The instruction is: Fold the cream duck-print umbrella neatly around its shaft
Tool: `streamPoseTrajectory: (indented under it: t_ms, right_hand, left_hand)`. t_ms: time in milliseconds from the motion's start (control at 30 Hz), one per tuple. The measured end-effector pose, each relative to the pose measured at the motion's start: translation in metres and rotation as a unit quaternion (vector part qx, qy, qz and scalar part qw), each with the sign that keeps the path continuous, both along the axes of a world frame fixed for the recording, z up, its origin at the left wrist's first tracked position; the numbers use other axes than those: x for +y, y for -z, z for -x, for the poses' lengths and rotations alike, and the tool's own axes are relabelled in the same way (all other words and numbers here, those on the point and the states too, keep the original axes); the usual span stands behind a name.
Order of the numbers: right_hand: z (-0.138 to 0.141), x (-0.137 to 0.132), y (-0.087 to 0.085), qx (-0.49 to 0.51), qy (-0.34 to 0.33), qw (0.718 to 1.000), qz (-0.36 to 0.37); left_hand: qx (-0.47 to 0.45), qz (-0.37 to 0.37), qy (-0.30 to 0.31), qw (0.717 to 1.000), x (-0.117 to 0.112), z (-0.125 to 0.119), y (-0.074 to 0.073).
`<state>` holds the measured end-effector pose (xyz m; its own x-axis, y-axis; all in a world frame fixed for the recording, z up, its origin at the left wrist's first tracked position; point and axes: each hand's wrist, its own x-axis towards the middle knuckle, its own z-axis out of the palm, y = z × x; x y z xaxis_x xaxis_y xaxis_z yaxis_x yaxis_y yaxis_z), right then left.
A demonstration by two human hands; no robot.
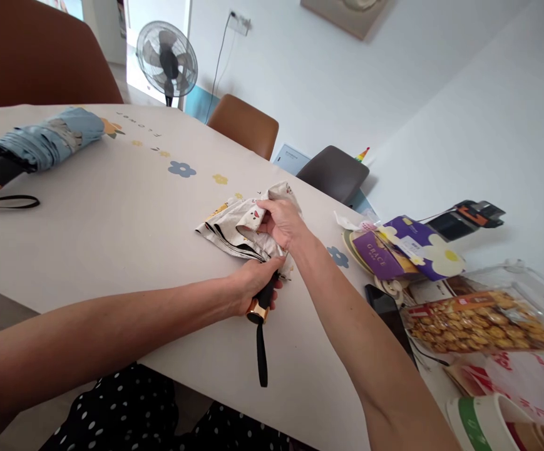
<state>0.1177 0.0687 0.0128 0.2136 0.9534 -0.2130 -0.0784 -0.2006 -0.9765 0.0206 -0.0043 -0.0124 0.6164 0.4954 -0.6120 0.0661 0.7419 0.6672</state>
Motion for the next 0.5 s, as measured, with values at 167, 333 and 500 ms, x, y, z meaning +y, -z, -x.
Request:
streamPoseTrajectory:
  t_ms: [167,333,500]
  right_hand:
    - [-0.003,-0.004,-0.009,0.000,-0.057,0.996,-0.066]
    - [-0.029,-0.016,-0.025,-0.221,0.043,0.949,-0.219]
    - [-0.038,-0.026,-0.008,-0.426,-0.070,0.886,-0.166]
  left_hand:
    - [-0.045,0.080,-0.013,0.996,0.001,0.003,0.000]
    - [-0.065,0.100,-0.024,0.993,0.001,0.004,-0.002]
    - [-0.083,0.085,-0.024,0.993,-0.001,0.004,-0.002]
